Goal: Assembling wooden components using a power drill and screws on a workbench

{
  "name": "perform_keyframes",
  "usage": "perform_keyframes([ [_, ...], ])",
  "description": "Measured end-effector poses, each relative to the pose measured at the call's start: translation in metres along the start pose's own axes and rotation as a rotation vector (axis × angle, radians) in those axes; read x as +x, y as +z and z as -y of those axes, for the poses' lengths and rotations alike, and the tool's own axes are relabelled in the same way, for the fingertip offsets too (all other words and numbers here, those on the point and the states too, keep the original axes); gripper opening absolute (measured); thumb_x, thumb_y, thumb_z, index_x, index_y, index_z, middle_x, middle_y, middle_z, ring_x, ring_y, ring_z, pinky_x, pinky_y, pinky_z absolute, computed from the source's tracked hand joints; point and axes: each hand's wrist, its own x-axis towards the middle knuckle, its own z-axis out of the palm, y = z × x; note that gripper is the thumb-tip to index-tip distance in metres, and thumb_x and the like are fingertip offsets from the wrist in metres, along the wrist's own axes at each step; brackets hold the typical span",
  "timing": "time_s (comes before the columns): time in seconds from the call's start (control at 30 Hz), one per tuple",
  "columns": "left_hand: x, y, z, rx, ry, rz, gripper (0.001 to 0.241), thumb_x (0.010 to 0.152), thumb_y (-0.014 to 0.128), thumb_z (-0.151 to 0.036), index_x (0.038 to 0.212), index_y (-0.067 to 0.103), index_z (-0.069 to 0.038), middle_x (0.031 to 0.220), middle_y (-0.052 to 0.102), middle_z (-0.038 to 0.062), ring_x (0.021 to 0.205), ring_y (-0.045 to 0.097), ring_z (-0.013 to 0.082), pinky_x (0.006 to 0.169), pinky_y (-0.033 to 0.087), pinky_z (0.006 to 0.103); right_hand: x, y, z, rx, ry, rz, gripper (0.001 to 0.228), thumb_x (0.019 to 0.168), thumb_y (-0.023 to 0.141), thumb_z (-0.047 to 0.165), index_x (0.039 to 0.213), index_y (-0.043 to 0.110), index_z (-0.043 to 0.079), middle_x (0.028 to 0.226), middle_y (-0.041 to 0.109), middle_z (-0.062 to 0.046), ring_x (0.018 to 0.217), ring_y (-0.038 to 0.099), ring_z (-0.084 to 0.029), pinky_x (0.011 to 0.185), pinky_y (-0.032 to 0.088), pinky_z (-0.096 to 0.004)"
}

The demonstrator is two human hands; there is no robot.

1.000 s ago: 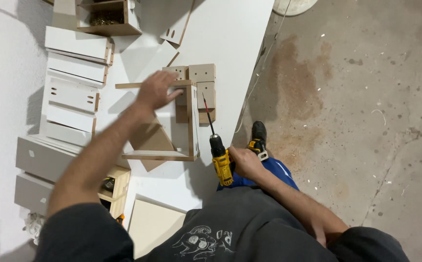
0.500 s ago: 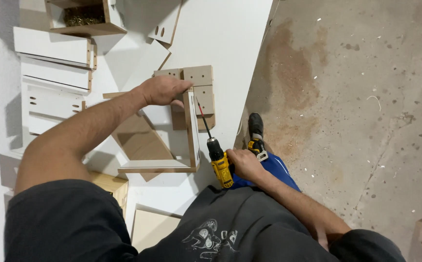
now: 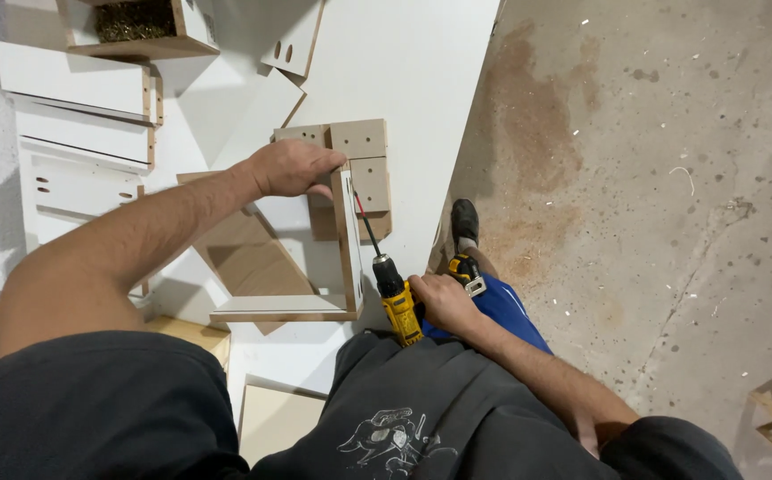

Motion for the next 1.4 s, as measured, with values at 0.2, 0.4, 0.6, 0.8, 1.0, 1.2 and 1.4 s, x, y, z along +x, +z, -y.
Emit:
perform_keyframes([
  [0.2,0.015,-0.043,-0.013,-0.035,0.067,-0.015,0.074,0.094,0.049,-0.067,0.148,0.041,-0.017,0.13,0.06,0.004,0.106,0.068,0.0245,0.088,0.061,0.0386,0.007,-0.015,0.005,0.032,0.021,0.025,0.02,0.09,0.05,0.001,0.106,0.057,0.011,0.07,0.053,-0.005,0.065,0.062,-0.028,0.058,0.049,-0.037],
  [0.4,0.013,-0.031,-0.007,-0.054,0.03,-0.04,0.079,0.09,0.047,-0.074,0.149,0.043,-0.021,0.118,0.062,-0.001,0.095,0.068,0.0197,0.083,0.061,0.0339,0.002,-0.01,0.001,0.048,0.027,0.039,0.017,0.091,0.05,0.002,0.105,0.057,0.01,0.069,0.051,-0.007,0.065,0.062,-0.029,0.059,0.05,-0.038],
  [0.6,0.014,-0.032,-0.01,0.043,0.082,-0.052,0.067,0.094,0.047,-0.073,0.138,0.051,-0.023,0.117,0.06,-0.004,0.092,0.066,0.0173,0.081,0.058,0.0318,0.0,-0.005,0.002,0.033,0.008,0.042,0.021,0.089,0.052,0.001,0.108,0.058,0.009,0.072,0.055,-0.006,0.066,0.062,-0.027,0.059,0.05,-0.037],
  [0.8,0.011,-0.026,-0.01,0.091,0.093,-0.117,0.063,0.094,0.045,-0.074,0.136,0.052,-0.027,0.114,0.055,-0.005,0.087,0.064,0.0157,0.074,0.057,0.0284,0.003,-0.007,0.003,0.036,0.002,0.03,0.022,0.089,0.052,0.001,0.108,0.059,0.009,0.071,0.055,-0.006,0.065,0.063,-0.027,0.058,0.05,-0.036],
  [1.0,0.01,-0.029,-0.013,0.056,0.043,-0.071,0.061,0.093,0.047,-0.072,0.139,0.048,-0.031,0.112,0.053,-0.007,0.085,0.064,0.0136,0.074,0.058,0.0267,0.006,-0.01,0.004,0.015,-0.006,-0.01,0.021,0.09,0.049,0.001,0.106,0.059,0.011,0.069,0.052,-0.004,0.06,0.059,-0.024,0.056,0.048,-0.034],
  [1.2,0.008,-0.027,-0.013,0.078,0.043,-0.061,0.056,0.092,0.052,-0.069,0.134,0.049,-0.034,0.111,0.054,-0.005,0.085,0.066,0.017,0.075,0.059,0.0299,0.013,-0.013,0.007,0.048,-0.004,-0.018,0.012,0.092,0.049,0.004,0.099,0.057,0.009,0.066,0.046,-0.004,0.057,0.056,-0.025,0.055,0.046,-0.035],
  [1.4,0.007,-0.024,-0.01,0.09,0.038,-0.046,0.056,0.091,0.05,-0.072,0.135,0.049,-0.037,0.109,0.052,-0.006,0.085,0.064,0.0156,0.074,0.058,0.0287,0.015,-0.008,0.007,0.007,0.01,0.0,0.018,0.091,0.05,0.001,0.104,0.058,0.01,0.067,0.049,-0.004,0.059,0.058,-0.025,0.057,0.047,-0.034],
])
